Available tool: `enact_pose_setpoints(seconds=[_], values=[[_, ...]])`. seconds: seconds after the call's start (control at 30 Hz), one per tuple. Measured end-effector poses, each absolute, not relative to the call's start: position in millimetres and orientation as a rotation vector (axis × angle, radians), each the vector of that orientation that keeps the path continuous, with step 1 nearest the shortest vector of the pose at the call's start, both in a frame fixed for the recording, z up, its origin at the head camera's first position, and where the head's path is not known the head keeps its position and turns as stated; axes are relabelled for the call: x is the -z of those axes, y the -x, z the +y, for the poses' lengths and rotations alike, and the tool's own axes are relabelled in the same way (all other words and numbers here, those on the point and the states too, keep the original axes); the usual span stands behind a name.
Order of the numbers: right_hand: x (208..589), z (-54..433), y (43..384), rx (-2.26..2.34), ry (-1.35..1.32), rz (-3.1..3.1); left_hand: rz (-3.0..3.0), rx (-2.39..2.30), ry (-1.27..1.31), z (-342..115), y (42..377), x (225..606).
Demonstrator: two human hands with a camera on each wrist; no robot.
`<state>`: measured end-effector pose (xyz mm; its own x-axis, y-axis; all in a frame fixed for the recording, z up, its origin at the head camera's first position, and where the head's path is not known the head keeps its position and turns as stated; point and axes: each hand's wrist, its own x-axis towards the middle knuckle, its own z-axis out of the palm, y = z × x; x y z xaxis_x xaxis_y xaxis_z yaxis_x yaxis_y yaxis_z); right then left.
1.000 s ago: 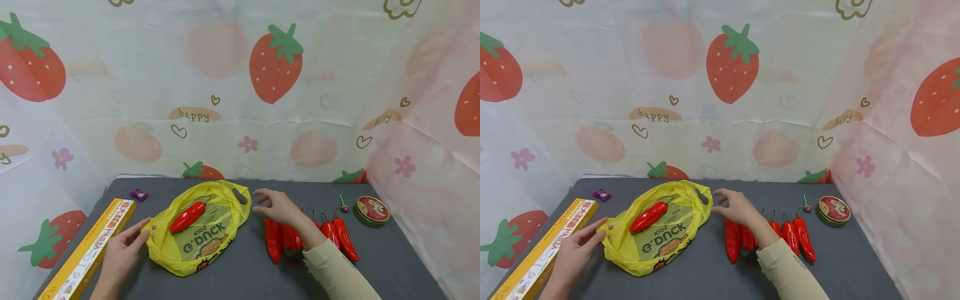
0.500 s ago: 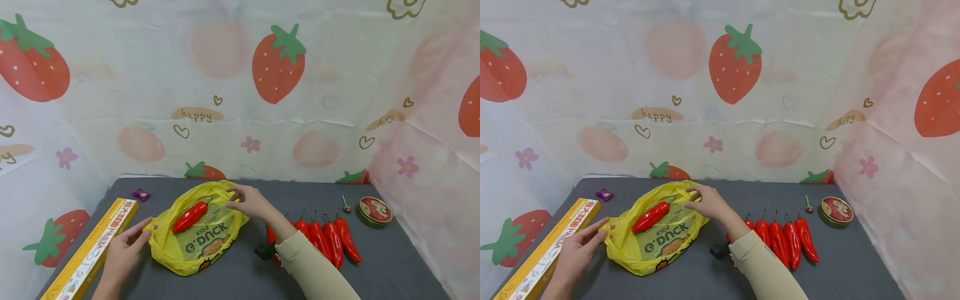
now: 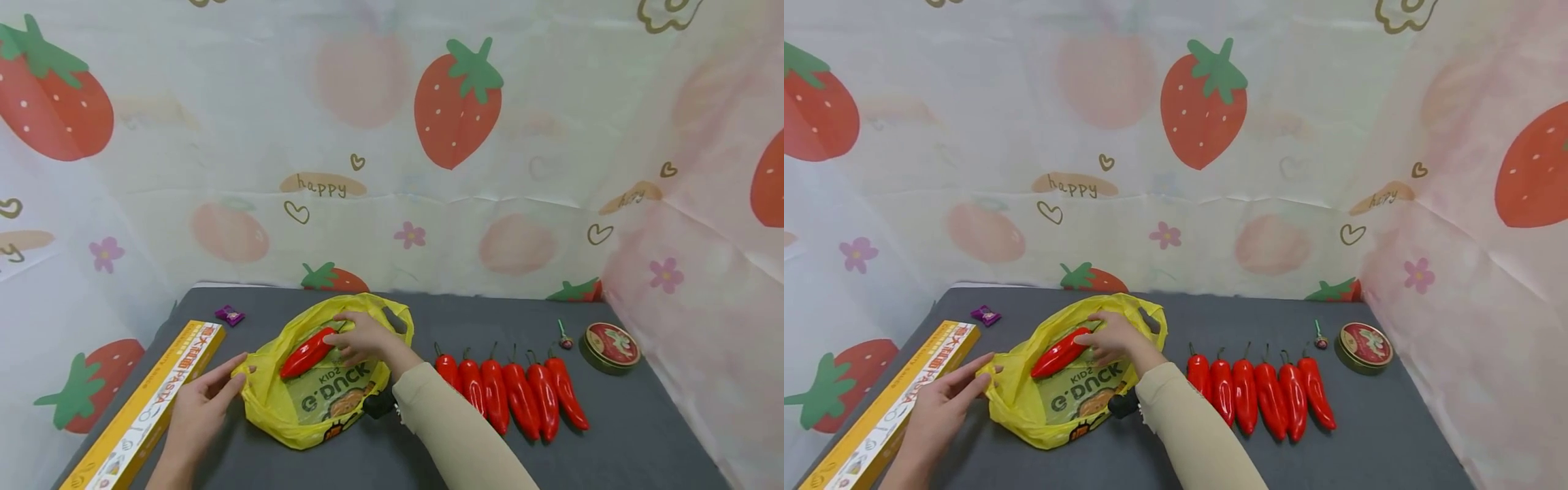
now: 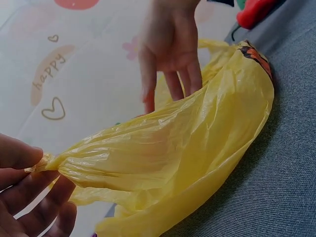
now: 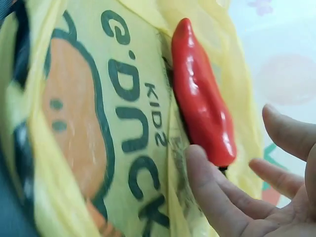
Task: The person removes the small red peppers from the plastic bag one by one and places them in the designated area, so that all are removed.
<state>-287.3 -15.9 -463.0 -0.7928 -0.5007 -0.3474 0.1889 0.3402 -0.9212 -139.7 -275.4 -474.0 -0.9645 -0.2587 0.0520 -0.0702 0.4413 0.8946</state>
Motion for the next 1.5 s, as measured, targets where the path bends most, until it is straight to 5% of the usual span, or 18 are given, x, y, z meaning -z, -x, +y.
enact_pose_setpoints(seconds=[1.1,1.5], values=[[485.5,-53.6,285.5,0.896,0.453,2.533,-2.558,1.547,-0.302,-276.6,140.4,472.9],[466.9,-33.0,293.2,1.586,0.418,2.13,-2.564,1.579,-0.339,-279.6,138.5,470.5]])
